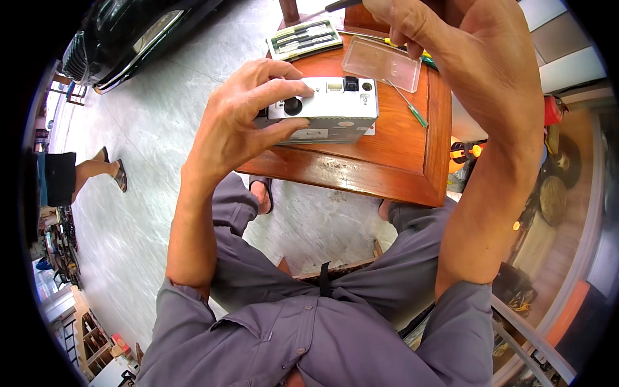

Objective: The person sits cross-legged and uses a screwdriver to remove screws from the casing of a silver electronic device. They turn the device over to access different sides and continue unscrewing the casing.

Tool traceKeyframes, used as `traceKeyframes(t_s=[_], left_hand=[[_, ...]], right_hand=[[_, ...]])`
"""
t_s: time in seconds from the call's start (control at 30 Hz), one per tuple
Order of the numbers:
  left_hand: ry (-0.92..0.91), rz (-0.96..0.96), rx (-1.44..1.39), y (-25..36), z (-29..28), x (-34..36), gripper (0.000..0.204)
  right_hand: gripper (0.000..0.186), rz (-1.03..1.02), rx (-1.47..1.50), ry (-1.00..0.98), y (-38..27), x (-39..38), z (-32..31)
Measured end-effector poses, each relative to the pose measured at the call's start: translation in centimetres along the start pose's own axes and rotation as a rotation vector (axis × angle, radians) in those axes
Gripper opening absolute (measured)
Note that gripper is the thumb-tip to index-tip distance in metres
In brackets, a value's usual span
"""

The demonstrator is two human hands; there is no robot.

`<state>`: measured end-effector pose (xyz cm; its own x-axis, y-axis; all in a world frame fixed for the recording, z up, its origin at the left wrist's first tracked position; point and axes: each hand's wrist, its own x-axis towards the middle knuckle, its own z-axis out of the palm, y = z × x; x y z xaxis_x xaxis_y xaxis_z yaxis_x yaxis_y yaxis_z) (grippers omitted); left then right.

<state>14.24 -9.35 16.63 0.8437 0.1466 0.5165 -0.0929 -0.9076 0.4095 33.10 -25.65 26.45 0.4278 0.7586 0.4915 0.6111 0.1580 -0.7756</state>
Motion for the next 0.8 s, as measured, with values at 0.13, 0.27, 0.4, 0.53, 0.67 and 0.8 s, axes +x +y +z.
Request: traceKeyframes(t_s=[0.13,0.27,0.4,0.53,0.67,0.8], left_hand=[[0.009,0.013,-0.009,0.2,0.2,0.3,0.044],[-0.012,-0.006,0.007,0.5,-0.1,0.3,0.044],[-0.032,-0.016,0.0,0.6,-0.2,0.6,0.045],[-0.036,-0.024,-0.021,0.6,-0.1,0.6,0.044],[-0.042,-0.031,-0.034,0.6,-0.2,0.6,0.044],[-0.036,-0.029,-0.034,0.8,-0.1,0.5,0.045]], right_hand=[[0.026,0.017,0.076,-0.095,-0.4,0.5,-0.8],[0.024,0.007,-0.059,-0.101,0.8,0.2,-1.0],[0.023,-0.034,-0.272,-0.11,-0.3,-0.1,-0.1],[0.023,0.037,-0.187,-0.244,-0.7,0.8,-0.4],[0.021,-0.06,-0.459,-0.19,-1.6,0.2,1.4],[0.019,-0.068,-0.363,-0.183,-1.0,0.2,0.7]])
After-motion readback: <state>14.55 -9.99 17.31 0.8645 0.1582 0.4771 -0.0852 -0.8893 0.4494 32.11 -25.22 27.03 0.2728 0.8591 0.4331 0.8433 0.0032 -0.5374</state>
